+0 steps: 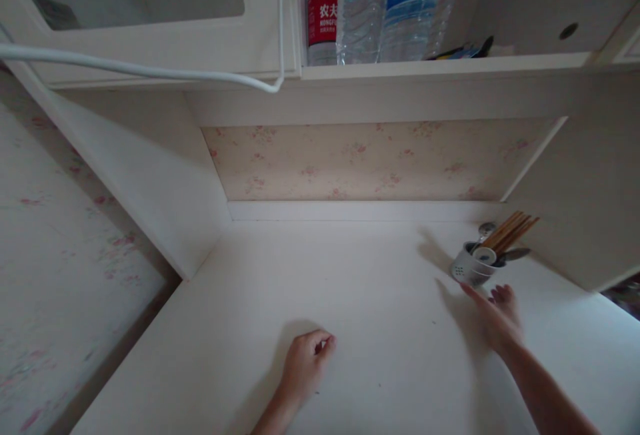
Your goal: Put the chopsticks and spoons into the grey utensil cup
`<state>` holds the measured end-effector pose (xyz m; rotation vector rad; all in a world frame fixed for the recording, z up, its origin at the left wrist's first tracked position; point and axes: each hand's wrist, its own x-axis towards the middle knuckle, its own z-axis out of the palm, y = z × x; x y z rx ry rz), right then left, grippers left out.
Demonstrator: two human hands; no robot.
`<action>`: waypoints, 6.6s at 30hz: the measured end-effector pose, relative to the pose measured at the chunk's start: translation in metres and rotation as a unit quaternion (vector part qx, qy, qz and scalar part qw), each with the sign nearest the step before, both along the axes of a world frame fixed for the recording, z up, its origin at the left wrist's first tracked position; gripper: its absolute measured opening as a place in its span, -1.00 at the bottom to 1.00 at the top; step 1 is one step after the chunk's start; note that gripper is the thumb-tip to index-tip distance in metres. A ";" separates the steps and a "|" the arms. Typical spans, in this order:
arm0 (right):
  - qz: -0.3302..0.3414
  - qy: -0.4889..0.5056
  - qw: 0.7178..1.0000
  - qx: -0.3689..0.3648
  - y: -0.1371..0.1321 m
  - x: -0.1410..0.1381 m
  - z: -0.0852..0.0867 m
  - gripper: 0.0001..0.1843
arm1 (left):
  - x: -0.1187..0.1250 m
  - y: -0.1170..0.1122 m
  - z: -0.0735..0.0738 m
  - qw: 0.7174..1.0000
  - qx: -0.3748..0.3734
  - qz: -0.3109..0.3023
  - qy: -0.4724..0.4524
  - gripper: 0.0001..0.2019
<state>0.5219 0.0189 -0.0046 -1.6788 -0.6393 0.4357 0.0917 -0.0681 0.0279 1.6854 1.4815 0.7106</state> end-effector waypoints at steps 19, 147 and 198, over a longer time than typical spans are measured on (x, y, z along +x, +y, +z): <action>0.428 -0.090 0.899 0.005 -0.058 -0.269 0.013 -0.56 | 0.017 0.056 -0.013 0.998 -0.009 -0.039 -0.042 -0.63; 0.432 -0.119 0.894 -0.025 -0.036 -0.269 0.009 -0.54 | 0.016 0.048 -0.005 0.997 -0.016 -0.062 -0.052 -0.62; 0.429 -0.139 0.892 -0.030 -0.039 -0.269 0.014 -0.55 | 0.018 0.046 -0.005 0.997 -0.020 -0.056 -0.050 -0.63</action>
